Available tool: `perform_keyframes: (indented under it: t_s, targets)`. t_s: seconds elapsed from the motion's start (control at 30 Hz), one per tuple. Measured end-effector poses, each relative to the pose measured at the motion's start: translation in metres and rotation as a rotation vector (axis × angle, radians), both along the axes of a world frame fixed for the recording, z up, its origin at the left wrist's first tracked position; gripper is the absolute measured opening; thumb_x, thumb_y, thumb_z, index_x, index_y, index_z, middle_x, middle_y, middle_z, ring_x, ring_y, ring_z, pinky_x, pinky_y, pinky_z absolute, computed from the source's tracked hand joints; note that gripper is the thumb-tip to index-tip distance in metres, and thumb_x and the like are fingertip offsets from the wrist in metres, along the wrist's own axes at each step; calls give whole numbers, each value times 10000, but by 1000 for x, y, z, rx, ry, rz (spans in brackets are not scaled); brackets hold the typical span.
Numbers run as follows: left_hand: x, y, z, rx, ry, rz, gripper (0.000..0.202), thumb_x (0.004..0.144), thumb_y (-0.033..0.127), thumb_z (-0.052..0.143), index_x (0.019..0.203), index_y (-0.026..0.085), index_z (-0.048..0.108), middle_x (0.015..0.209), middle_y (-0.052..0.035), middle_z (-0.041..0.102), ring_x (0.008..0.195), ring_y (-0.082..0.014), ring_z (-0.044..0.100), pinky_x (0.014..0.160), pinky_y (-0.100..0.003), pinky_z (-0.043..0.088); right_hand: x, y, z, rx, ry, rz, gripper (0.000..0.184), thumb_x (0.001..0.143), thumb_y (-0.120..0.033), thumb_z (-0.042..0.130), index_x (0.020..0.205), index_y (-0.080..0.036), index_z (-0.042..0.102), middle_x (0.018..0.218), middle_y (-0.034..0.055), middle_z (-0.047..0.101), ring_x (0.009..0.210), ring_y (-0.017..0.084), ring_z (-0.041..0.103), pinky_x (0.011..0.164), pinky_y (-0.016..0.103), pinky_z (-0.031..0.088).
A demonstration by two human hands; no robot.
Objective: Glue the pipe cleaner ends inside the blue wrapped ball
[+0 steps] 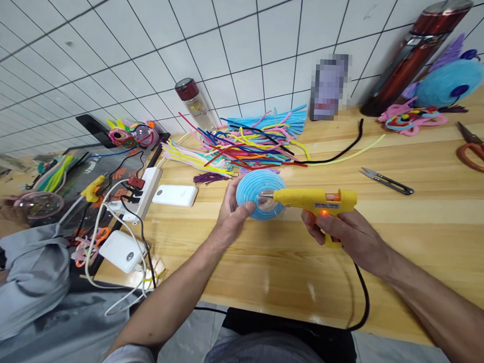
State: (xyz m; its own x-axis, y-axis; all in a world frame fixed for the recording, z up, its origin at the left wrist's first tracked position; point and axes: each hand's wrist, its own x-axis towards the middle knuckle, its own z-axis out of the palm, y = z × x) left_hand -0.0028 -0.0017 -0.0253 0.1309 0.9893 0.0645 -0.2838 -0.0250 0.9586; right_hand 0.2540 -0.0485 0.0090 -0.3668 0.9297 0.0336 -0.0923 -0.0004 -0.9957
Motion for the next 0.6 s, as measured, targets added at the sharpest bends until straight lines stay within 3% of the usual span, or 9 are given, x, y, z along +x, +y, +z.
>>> perform_keyframes:
  t_s: [0.37, 0.47, 0.6]
  targets:
    - [2, -1, 4, -64, -49, -39, 831, 672, 560, 961, 1356, 271, 588, 1319, -71, 712, 1206, -275, 694, 1085, -417, 554, 1, -4, -8, 88, 16, -94, 468, 941, -704, 718, 981, -244, 794, 818, 31, 692, 605, 156, 570, 566, 322, 470]
    - [4, -1, 6, -100, -102, -27, 782, 657, 526, 978, 1298, 263, 617, 1264, -53, 728, 1150, -246, 703, 1040, -374, 561, -1, -6, -7, 158, 43, -191, 482, 928, -716, 727, 1066, -259, 800, 882, 41, 731, 630, 174, 602, 594, 346, 507]
    - [4, 3, 6, -172, -180, -11, 733, 655, 492, 983, 1260, 251, 646, 1232, -55, 739, 1096, -230, 710, 927, -329, 584, 3, -8, 1, 317, 4, -427, 488, 955, -712, 692, 1164, -275, 746, 787, 3, 676, 639, 195, 616, 648, 375, 552]
